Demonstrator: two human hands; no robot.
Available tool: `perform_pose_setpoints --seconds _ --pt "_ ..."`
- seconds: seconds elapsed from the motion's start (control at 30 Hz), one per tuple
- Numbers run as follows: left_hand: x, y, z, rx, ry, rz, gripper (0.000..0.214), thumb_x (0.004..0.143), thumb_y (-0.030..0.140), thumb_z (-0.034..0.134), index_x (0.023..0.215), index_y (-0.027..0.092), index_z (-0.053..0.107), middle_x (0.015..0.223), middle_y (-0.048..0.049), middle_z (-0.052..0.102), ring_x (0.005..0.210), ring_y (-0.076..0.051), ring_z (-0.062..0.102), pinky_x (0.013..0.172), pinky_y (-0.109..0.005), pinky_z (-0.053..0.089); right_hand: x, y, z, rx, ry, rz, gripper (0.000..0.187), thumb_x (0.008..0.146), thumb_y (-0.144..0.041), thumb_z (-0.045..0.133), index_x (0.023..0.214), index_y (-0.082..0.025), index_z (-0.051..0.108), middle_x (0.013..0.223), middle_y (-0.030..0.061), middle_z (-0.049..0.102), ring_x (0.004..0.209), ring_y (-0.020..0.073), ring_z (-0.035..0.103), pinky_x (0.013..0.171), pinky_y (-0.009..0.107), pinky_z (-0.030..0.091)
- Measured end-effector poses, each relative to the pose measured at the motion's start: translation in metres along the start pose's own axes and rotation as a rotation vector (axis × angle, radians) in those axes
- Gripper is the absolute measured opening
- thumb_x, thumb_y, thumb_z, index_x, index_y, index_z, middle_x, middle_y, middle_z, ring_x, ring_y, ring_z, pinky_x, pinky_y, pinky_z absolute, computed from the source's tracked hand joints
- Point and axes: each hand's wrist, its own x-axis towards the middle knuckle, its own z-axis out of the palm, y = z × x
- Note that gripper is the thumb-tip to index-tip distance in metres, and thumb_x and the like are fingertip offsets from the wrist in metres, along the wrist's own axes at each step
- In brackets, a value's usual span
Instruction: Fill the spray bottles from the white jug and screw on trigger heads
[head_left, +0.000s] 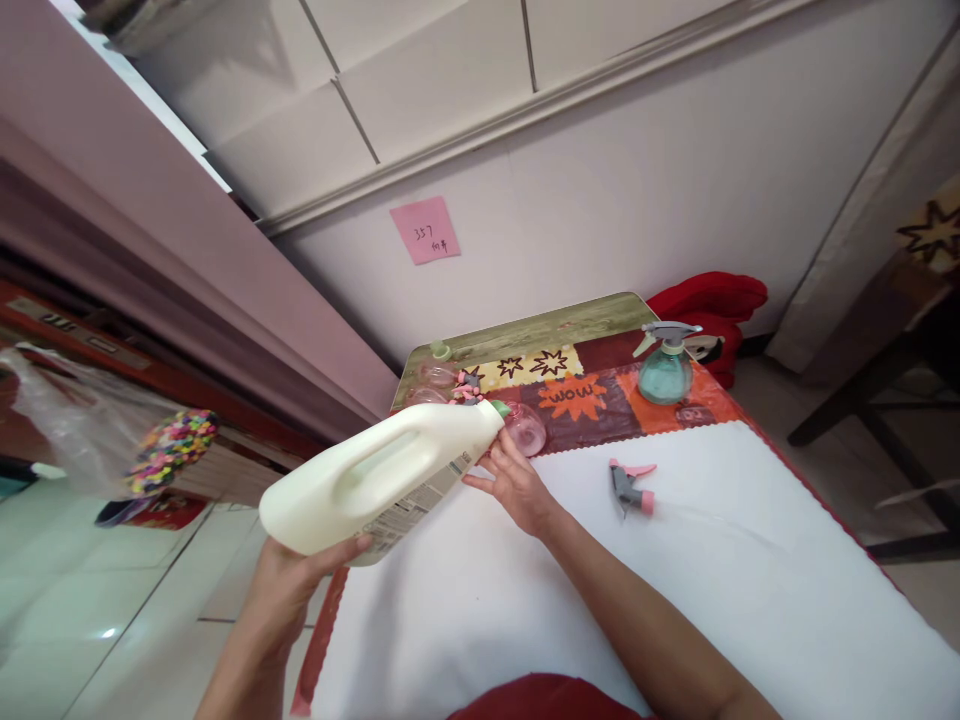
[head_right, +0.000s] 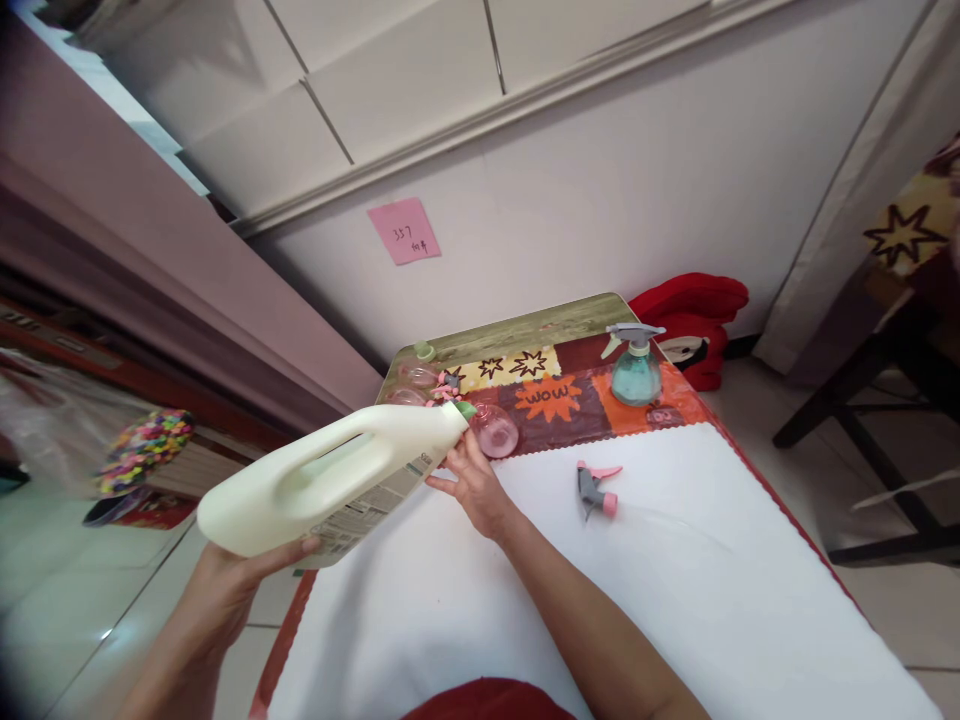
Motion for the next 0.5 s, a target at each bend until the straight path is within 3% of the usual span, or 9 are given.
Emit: perform_pose_setpoints --seconds 0.5 --pt "0.0007 -0.0009 -0.0012 0.011 -0.006 -0.007 0.101 0.048 0.028 0.097 0.141 0.026 0.059 0.136 -0.0082 0.069 0.123 -0.035 0.065 0.095 -0.038 0.059 0.0000 -0.0009 -0.0005 0.011 0.001 -0.001 0.056 0.093 -0.044 0.066 0.146 -0.044 0.047 0.148 0.0001 0.046 0.119 0.0197 0.057 0.102 0.047 0.052"
